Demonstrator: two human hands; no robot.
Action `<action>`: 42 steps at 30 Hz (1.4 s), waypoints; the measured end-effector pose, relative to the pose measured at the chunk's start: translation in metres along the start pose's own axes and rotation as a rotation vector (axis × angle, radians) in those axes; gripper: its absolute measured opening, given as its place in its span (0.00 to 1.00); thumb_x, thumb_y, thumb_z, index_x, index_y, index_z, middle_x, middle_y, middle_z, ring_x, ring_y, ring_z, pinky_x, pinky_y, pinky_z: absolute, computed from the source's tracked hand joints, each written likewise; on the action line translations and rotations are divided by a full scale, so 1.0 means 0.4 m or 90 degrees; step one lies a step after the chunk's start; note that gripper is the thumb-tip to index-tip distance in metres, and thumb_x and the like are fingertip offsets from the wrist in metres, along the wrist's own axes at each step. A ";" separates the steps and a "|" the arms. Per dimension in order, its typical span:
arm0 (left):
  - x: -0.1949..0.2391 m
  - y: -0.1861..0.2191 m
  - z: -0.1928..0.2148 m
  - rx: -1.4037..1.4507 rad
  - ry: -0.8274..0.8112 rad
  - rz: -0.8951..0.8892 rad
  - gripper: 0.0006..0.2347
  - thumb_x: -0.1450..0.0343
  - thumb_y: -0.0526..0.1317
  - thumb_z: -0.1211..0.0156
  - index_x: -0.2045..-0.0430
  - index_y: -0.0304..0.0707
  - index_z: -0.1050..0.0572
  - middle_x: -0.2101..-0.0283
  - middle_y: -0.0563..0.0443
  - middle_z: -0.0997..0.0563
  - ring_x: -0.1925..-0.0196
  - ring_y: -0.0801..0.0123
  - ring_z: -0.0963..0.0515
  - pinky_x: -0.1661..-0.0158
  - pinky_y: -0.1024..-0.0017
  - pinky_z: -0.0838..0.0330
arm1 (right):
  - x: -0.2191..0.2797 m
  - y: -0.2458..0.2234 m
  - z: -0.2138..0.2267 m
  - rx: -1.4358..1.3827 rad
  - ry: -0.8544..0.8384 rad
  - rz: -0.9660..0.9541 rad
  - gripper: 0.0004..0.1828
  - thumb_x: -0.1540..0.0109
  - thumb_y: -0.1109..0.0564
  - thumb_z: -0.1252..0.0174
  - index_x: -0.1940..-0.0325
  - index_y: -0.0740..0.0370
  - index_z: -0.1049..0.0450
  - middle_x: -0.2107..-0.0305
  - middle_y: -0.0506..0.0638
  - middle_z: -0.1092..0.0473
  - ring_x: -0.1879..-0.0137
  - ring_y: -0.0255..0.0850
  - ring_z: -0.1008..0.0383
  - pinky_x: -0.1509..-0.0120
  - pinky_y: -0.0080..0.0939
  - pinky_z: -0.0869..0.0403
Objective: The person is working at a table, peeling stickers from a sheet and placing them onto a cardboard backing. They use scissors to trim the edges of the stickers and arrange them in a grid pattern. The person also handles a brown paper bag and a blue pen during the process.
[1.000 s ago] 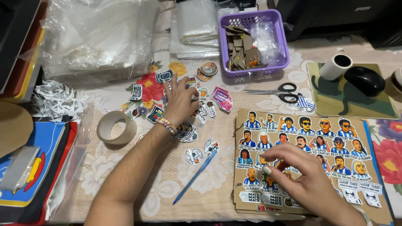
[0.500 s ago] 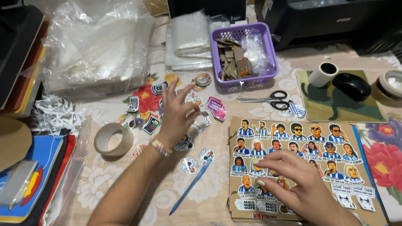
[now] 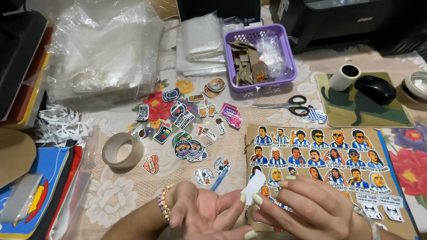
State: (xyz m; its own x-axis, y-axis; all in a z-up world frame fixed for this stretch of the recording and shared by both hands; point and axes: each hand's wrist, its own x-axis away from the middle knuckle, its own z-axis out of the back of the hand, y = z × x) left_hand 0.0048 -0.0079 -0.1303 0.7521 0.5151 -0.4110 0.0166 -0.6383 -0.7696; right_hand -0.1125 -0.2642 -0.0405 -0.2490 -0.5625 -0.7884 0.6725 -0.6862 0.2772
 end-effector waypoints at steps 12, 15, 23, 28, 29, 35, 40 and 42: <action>0.002 -0.001 0.118 -0.517 -0.168 -0.394 0.65 0.64 0.10 0.42 0.26 0.60 0.49 0.33 0.48 0.46 0.37 0.46 0.41 0.35 0.54 0.39 | -0.047 -0.014 -0.012 -0.145 -0.022 -0.108 0.08 0.39 0.60 0.42 0.58 0.55 0.18 0.69 0.46 0.32 0.60 0.40 0.27 0.52 0.39 0.20; 0.010 0.008 0.114 -0.470 -0.181 -0.352 0.62 0.62 0.09 0.44 0.27 0.55 0.45 0.30 0.53 0.44 0.30 0.54 0.49 0.34 0.52 0.40 | -0.031 -0.023 -0.022 -0.238 -0.027 -0.223 0.12 0.36 0.55 0.49 0.58 0.54 0.19 0.67 0.47 0.31 0.58 0.44 0.27 0.50 0.42 0.23; -0.032 0.035 0.028 0.171 -0.171 0.187 0.11 0.26 0.45 0.34 0.52 0.74 0.20 0.37 0.83 0.45 0.31 0.56 0.53 0.42 0.16 0.55 | -0.049 -0.036 -0.017 -0.173 -0.001 -0.215 0.12 0.37 0.58 0.49 0.61 0.56 0.19 0.70 0.46 0.31 0.58 0.44 0.27 0.52 0.41 0.21; -0.096 -0.035 -0.016 0.216 -0.209 0.231 0.07 0.24 0.45 0.36 0.53 0.62 0.18 0.38 0.75 0.41 0.31 0.57 0.50 0.38 0.22 0.53 | -0.042 -0.041 -0.015 -0.178 -0.021 -0.230 0.13 0.36 0.58 0.51 0.57 0.58 0.20 0.67 0.48 0.29 0.56 0.48 0.27 0.50 0.43 0.22; -0.114 -0.037 -0.025 0.216 -0.209 0.232 0.07 0.24 0.45 0.36 0.53 0.62 0.18 0.38 0.75 0.41 0.31 0.57 0.50 0.38 0.22 0.53 | -0.042 -0.042 -0.014 -0.178 -0.021 -0.231 0.13 0.36 0.58 0.51 0.57 0.58 0.20 0.67 0.48 0.29 0.56 0.48 0.27 0.50 0.43 0.22; -0.170 -0.077 -0.018 0.594 -0.272 0.555 0.02 0.25 0.45 0.34 0.63 0.57 0.21 0.44 0.64 0.25 0.29 0.58 0.45 0.35 0.26 0.55 | -0.049 -0.038 0.005 -0.158 -0.025 -0.339 0.13 0.43 0.58 0.34 0.54 0.60 0.21 0.66 0.50 0.30 0.55 0.48 0.27 0.44 0.47 0.24; -0.216 -0.097 -0.052 0.843 -0.317 0.861 0.02 0.30 0.40 0.33 0.67 0.54 0.18 0.41 0.48 0.28 0.29 0.48 0.43 0.26 0.38 0.57 | -0.014 -0.016 0.022 -0.382 -0.074 -0.444 0.07 0.42 0.56 0.37 0.60 0.53 0.19 0.64 0.47 0.29 0.51 0.45 0.27 0.36 0.50 0.29; -0.239 -0.100 -0.066 0.910 -0.325 0.909 0.03 0.31 0.39 0.33 0.68 0.53 0.18 0.42 0.45 0.27 0.29 0.48 0.42 0.26 0.39 0.56 | -0.007 -0.008 0.037 -0.434 -0.048 -0.471 0.06 0.42 0.57 0.37 0.62 0.57 0.19 0.66 0.49 0.27 0.52 0.46 0.25 0.41 0.48 0.26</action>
